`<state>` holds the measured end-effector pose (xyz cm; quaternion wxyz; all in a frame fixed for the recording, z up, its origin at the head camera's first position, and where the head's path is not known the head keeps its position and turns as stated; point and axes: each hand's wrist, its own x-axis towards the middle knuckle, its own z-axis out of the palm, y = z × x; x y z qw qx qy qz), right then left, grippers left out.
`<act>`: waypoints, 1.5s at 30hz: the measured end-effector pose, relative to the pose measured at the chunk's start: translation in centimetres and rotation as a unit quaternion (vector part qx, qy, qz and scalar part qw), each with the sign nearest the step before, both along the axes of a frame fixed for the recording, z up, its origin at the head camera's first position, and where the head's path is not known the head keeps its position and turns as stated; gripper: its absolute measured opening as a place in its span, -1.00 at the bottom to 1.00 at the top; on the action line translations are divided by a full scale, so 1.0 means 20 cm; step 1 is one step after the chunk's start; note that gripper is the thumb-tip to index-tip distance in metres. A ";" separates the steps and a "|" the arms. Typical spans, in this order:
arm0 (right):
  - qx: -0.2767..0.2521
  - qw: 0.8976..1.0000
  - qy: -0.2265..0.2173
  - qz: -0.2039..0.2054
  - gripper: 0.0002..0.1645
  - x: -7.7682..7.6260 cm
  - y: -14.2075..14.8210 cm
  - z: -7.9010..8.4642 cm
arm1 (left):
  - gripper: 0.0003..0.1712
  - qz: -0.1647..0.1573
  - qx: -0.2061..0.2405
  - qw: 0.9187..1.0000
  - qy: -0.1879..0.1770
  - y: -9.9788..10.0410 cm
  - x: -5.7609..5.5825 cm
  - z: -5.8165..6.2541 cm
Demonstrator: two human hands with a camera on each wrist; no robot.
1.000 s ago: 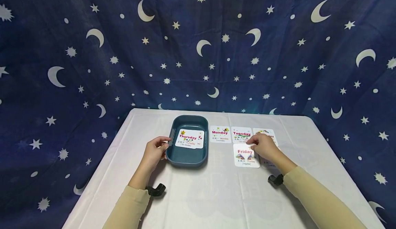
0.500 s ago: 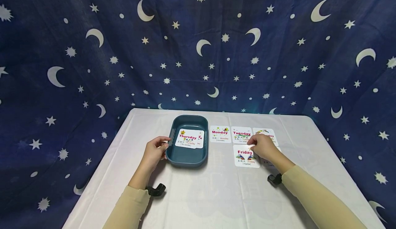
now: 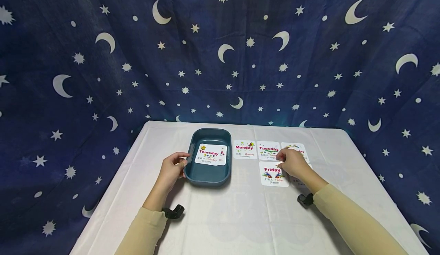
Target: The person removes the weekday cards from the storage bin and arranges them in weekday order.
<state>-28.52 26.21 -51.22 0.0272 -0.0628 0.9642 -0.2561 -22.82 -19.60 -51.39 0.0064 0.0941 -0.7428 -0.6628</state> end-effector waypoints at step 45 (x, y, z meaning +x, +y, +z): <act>-0.065 0.997 0.013 0.047 -0.57 -0.02 -0.31 0.17 | -0.69 -0.001 -0.004 1.000 -0.005 0.00 -0.01 0.00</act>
